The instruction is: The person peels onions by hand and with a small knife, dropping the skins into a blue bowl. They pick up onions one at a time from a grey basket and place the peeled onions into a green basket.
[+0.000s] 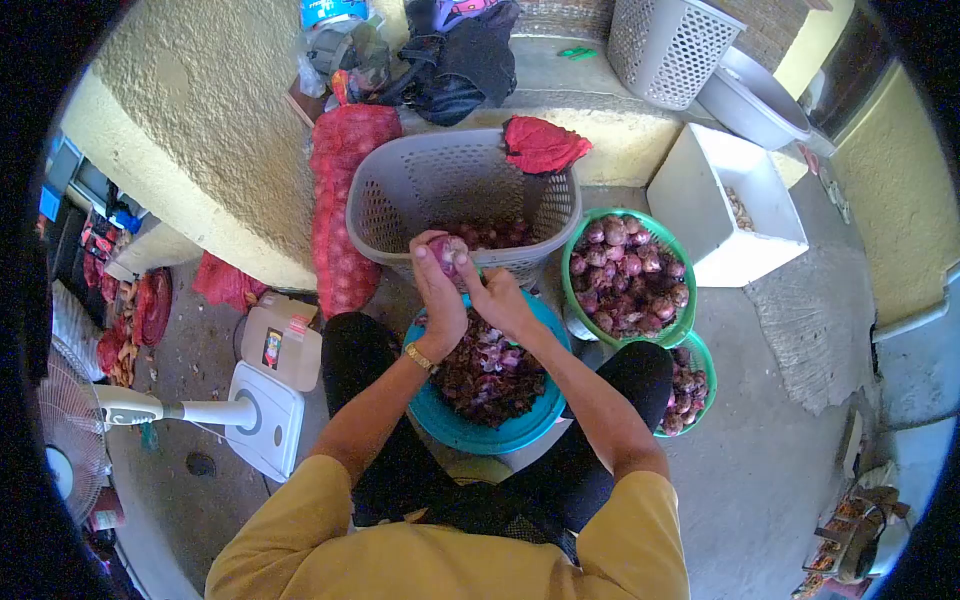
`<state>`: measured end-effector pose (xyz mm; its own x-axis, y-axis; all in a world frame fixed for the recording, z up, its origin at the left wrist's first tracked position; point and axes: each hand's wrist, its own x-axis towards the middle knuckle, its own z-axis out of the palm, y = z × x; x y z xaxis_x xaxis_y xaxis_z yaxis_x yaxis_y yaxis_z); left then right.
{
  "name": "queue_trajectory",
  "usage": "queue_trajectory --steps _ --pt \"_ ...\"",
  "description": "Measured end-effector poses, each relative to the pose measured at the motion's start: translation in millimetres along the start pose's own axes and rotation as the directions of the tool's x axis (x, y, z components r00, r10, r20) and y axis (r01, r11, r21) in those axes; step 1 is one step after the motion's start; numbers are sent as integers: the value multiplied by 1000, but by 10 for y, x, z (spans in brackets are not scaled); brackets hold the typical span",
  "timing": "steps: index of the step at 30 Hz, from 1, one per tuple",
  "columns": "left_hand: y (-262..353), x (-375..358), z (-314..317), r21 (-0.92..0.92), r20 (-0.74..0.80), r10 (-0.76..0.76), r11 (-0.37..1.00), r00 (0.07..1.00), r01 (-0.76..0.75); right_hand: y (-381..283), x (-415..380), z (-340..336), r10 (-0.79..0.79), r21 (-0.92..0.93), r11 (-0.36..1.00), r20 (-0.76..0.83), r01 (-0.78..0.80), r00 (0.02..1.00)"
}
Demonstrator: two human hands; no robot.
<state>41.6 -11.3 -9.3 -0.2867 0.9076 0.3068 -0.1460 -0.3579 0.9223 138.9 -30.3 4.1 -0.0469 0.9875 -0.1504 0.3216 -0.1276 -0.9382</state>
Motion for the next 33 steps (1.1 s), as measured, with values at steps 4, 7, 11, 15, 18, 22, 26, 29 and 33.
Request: queue_trajectory --steps 4,7,11,15,18,22,26,29,33 --pt "31 11 -3 -28 23 31 999 999 -30 28 26 73 26 154 988 6 -27 1000" --pt "1 44 -19 25 2 42 999 999 -42 -88 -25 35 48 192 980 22 -51 999" --pt "-206 112 -60 -29 -58 -23 999 998 21 -29 57 -31 110 305 945 45 -118 993" --pt "-116 228 -134 -408 193 -359 817 913 408 -41 66 -306 -139 -91 987 -82 132 987" --pt "-134 341 -232 -470 357 -431 683 829 558 -120 -64 -478 -384 -258 896 -46 361 922" --pt "-10 384 -332 -474 376 -480 636 793 609 -111 -197 -661 -353 -587 697 219 411 910" --pt "-66 429 -395 -383 494 -309 762 813 522 -105 -251 -633 -240 -595 706 309 384 920" --pt "-23 403 -409 -261 465 -289 858 837 442 29 -185 -631 -299 -522 778 183 350 937" --pt "25 405 -419 -114 486 -251 931 837 346 -30 -116 -544 -420 -195 894 -54 403 906"
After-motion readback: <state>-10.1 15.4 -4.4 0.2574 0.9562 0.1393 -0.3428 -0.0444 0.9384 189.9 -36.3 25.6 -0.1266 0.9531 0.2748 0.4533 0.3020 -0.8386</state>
